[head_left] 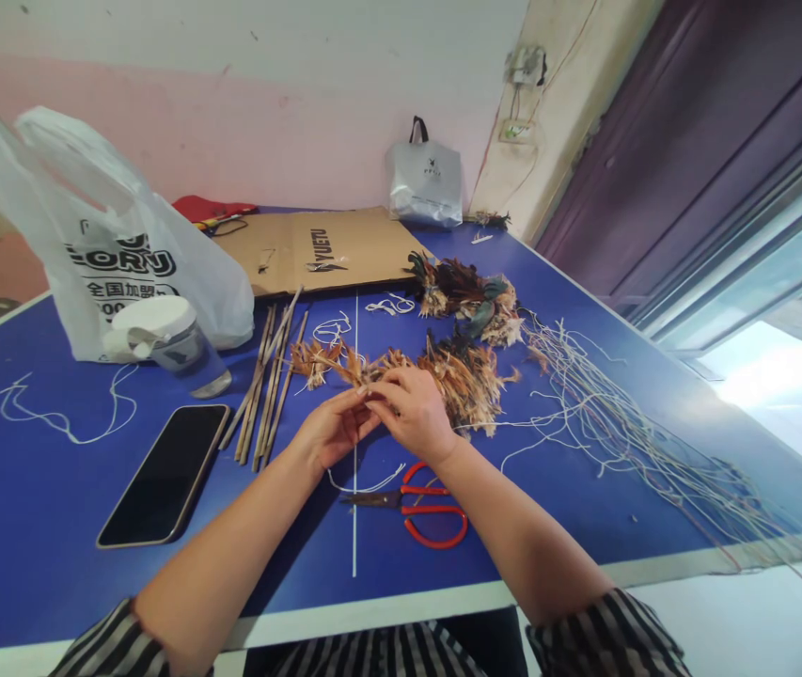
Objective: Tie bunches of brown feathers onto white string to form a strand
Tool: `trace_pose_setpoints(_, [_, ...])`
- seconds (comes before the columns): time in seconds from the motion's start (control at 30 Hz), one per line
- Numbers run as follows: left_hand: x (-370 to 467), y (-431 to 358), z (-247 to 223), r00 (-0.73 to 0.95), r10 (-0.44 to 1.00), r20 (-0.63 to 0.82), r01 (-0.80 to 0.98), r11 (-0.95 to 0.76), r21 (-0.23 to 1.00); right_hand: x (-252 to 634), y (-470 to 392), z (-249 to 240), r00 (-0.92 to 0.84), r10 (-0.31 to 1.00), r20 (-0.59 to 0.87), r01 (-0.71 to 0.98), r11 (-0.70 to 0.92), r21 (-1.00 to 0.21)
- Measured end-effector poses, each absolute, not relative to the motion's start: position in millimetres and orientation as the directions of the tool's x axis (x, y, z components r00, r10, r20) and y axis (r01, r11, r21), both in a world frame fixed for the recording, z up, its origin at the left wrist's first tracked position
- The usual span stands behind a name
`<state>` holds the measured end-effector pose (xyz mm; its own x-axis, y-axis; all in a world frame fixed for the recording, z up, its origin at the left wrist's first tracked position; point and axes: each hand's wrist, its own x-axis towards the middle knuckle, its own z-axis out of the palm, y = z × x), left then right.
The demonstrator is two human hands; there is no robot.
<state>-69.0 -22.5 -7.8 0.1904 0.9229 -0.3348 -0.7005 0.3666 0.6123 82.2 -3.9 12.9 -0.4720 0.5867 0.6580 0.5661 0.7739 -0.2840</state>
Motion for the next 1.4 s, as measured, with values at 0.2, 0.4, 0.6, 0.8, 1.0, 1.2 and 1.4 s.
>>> trace_pose_setpoints(0.2, [-64.4, -26.6, -2.0, 0.28, 0.875, -0.396, -0.748, 0.457, 0.481, 82.4, -4.2, 9.5, -0.554, 0.498, 0.667, 0.617, 0.784, -0.073])
trace_pose_setpoints(0.4, [-60.9, -29.4, 3.0, 0.279, 0.881, -0.382, -0.768, 0.443, 0.462, 82.0, -5.7, 10.1, -0.566, 0.491, 0.662, 0.624, 0.78, -0.045])
trace_pose_setpoints(0.6, [-61.6, -28.5, -0.4, 0.294, 0.883, -0.366, -0.775, 0.444, 0.449, 81.6, -6.9, 11.2, -0.573, 0.467, 0.674, 0.61, 0.792, -0.031])
trace_pose_setpoints(0.8, [-60.5, -30.2, 1.9, 0.294, 0.878, -0.377, -0.744, 0.458, 0.487, 83.4, -7.3, 12.8, -0.56, 0.467, 0.684, 0.631, 0.775, -0.012])
trace_pose_setpoints(1.0, [-59.7, -29.7, -1.4, 0.206, 0.918, -0.338, -0.737, 0.373, 0.564, 83.9, -8.4, 11.2, -0.543, 0.466, 0.699, 0.626, 0.779, -0.034])
trace_pose_setpoints(1.2, [-74.4, -16.7, -9.9, -0.005, 0.984, -0.175, -0.48, 0.152, 0.864, 88.5, 1.9, 13.9, -0.378, 0.572, 0.728, 0.529, 0.779, -0.337])
trace_pose_setpoints(1.4, [-90.8, -5.9, -11.2, -0.219, 0.974, 0.055, -0.1, -0.079, 0.992, 109.5, 22.5, 26.6, -0.053, 0.827, 0.559, 0.375, 0.536, -0.757])
